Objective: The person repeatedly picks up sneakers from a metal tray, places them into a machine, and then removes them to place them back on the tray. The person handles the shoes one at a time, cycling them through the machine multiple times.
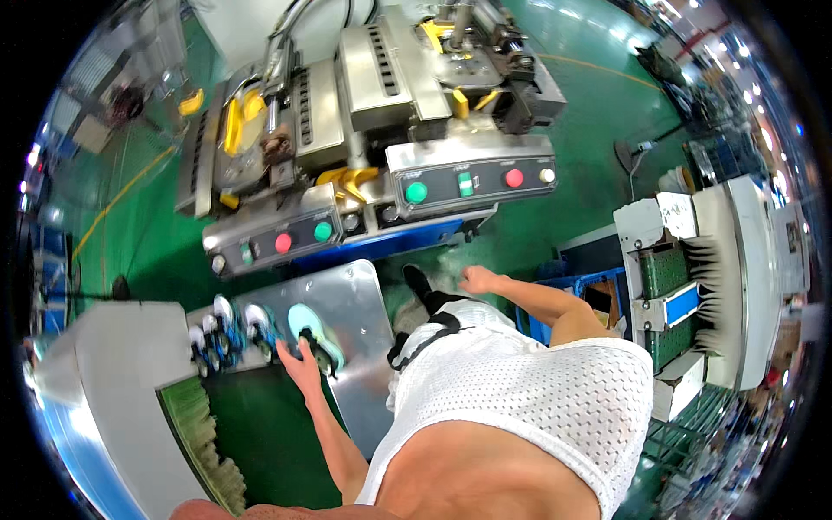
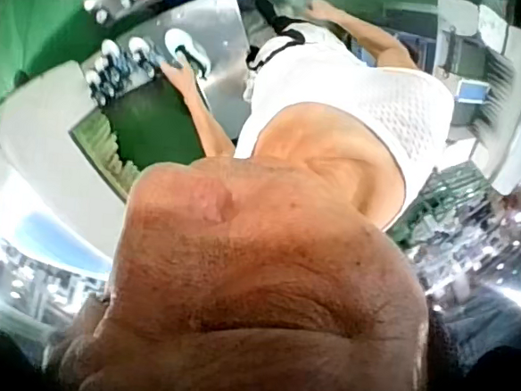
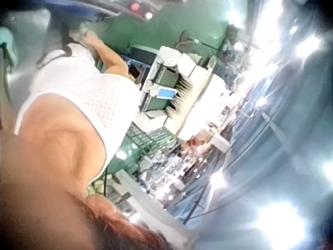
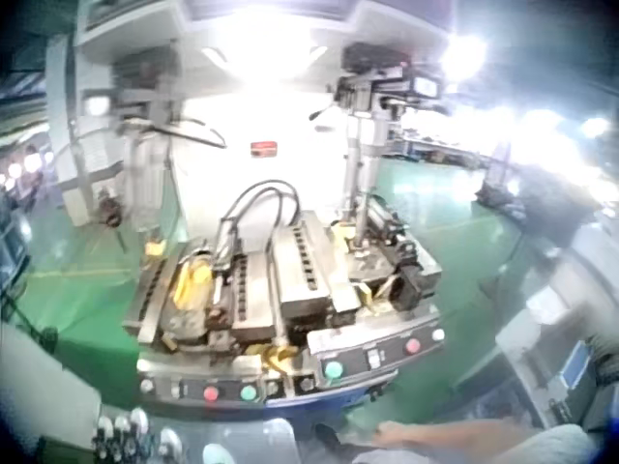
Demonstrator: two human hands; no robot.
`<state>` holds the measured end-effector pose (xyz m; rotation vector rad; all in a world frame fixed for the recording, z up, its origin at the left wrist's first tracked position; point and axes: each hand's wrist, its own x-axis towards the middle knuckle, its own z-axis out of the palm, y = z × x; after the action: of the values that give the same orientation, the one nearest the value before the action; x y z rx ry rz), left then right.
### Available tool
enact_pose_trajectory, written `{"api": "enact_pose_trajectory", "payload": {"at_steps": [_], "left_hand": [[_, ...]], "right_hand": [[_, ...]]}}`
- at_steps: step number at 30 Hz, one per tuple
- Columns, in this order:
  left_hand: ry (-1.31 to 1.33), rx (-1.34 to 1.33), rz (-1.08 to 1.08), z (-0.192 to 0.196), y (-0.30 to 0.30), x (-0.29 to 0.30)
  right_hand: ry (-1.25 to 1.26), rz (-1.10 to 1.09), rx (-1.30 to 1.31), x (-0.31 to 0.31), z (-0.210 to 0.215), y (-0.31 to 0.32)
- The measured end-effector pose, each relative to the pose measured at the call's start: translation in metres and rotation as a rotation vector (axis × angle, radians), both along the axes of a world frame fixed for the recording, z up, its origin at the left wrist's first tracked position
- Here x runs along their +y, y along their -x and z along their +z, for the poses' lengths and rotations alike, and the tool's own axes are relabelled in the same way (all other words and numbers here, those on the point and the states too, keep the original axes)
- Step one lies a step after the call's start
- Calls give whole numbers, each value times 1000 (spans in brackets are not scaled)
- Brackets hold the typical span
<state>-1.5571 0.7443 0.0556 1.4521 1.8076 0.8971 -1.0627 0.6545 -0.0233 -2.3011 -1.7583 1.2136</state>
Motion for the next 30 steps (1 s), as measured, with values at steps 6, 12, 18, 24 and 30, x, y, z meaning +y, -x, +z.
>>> {"api": "enact_pose_trajectory", "payload": {"at_steps": [6,12,18,24,30], "left_hand": [[20,282,57,-56,-38,-10],[-29,348,44,-89,-16,-8],[86,181,97,-122,23,-9],[256,148,123,-79,-3,1],[127,130,159,-77,-4,-22]], "right_hand": [[173,-208,-13,-36,-60,-78],[288,-655,270,-15,-68,-84],[126,-707,461,14,-55,-66],[176,-805,538,-26,-39,-46],[173,-854,417,-97,-35,-43]]}}
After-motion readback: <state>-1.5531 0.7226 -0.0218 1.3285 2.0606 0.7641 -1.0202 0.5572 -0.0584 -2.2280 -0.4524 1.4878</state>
